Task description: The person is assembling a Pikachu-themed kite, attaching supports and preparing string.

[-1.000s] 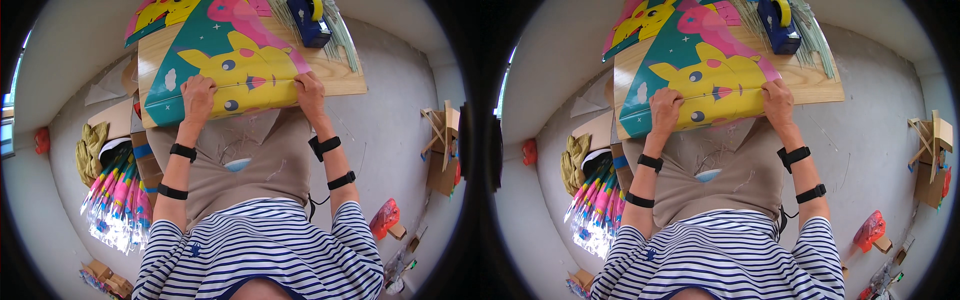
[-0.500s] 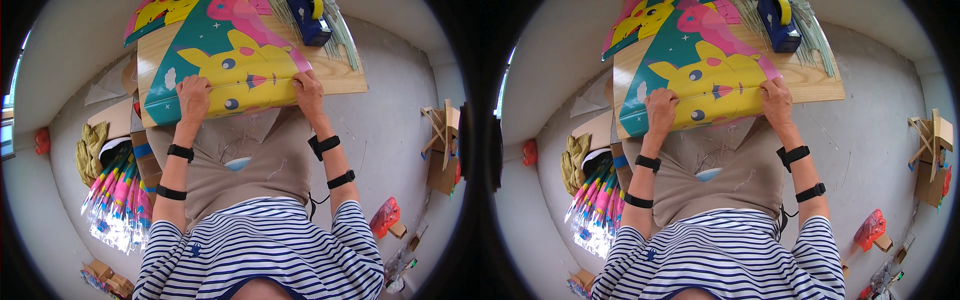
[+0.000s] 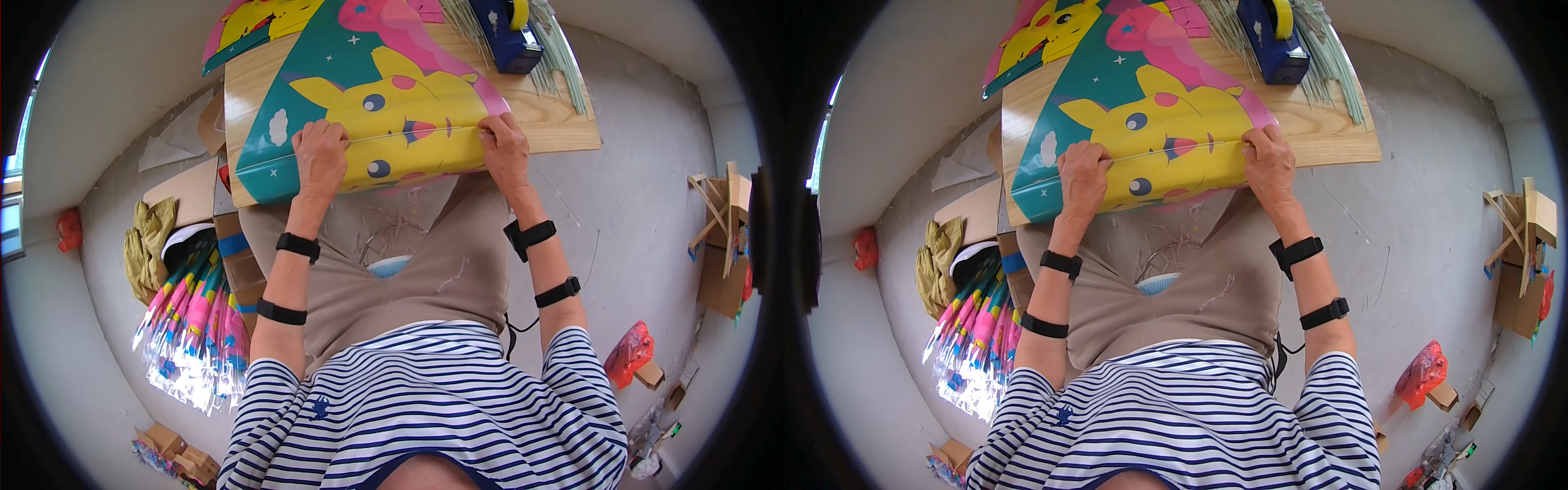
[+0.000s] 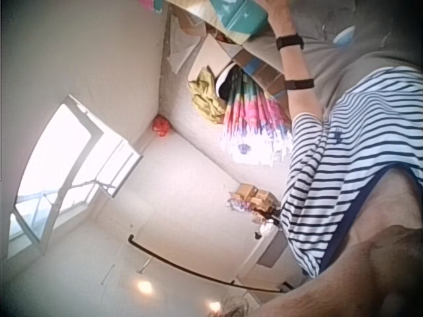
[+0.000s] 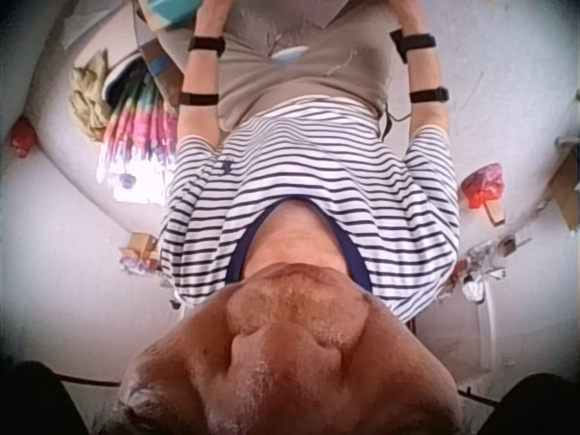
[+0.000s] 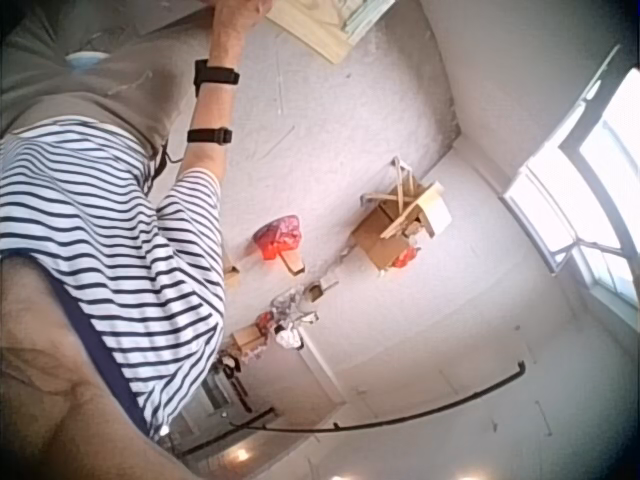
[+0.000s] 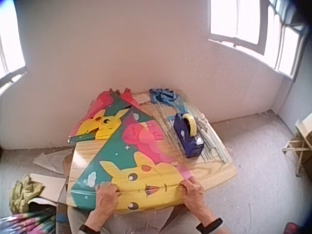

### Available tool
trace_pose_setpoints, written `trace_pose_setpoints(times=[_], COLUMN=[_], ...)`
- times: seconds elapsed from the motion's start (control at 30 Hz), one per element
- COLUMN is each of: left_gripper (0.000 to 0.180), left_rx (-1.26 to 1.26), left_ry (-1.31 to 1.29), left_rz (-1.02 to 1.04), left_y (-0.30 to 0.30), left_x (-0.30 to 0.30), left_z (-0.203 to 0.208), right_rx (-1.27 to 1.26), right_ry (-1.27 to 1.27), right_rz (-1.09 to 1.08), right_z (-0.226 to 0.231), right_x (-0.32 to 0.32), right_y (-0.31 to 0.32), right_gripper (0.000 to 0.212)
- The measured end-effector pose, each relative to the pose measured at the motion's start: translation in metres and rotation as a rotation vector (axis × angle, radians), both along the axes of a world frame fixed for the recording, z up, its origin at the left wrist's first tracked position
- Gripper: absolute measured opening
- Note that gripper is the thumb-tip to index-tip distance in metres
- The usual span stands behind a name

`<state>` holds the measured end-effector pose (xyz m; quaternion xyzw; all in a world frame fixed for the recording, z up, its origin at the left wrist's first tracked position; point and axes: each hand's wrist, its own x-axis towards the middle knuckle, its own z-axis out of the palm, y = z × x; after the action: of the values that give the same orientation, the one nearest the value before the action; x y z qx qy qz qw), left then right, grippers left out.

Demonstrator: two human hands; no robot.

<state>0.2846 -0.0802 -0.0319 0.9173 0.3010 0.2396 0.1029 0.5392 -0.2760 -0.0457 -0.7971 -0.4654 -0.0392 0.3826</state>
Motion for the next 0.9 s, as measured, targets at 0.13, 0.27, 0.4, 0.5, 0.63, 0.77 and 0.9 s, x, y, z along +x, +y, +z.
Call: trace_pose_setpoints(times=[0.13, 0.27, 0.4, 0.5, 0.63, 0.77, 0.9], left_gripper=[0.005, 0.005, 0.006, 0.01, 0.012, 0.012, 0.012], left_rx=[-0.016, -0.011, 0.001, 0.012, 0.022, 0.026, 0.032], left_ry=[-0.03, -0.022, -0.02, -0.011, 0.001, 0.007, 0.025], left_rz=[-0.026, -0.056, -0.07, -0.069, -0.065, -0.06, -0.052], left_y=[-0.0002, 0.0029, 0.0048, 0.0046, 0.003, 0.0029, 0.003], left_x=[0.0014, 0.0012, 0.0016, 0.0024, 0.0052, 0.0049, 0.0042], left_z=[0.0009, -0.001, -0.0034, -0.0037, -0.0019, -0.0035, -0.0037], right_rx=[0.001, 0.001, -0.007, -0.007, -0.01, -0.007, -0.009], right_ry=[0.007, 0.011, 0.02, 0.025, 0.023, 0.025, 0.035], right_rz=[-0.003, -0.003, -0.009, -0.013, -0.016, -0.015, -0.022], right_z=[0.0007, -0.0007, -0.0003, -0.0007, -0.0007, -0.0012, -0.0019], right_x=[-0.0008, -0.0002, -0.0006, -0.0005, -0.0009, -0.0005, -0.0004], right_y=[-0.0004, -0.0006, -0.0006, -0.0007, -0.0008, -0.0006, -0.0011], right_gripper=[0.014, 0.014, 0.014, 0.014, 0.013, 0.013, 0.013])
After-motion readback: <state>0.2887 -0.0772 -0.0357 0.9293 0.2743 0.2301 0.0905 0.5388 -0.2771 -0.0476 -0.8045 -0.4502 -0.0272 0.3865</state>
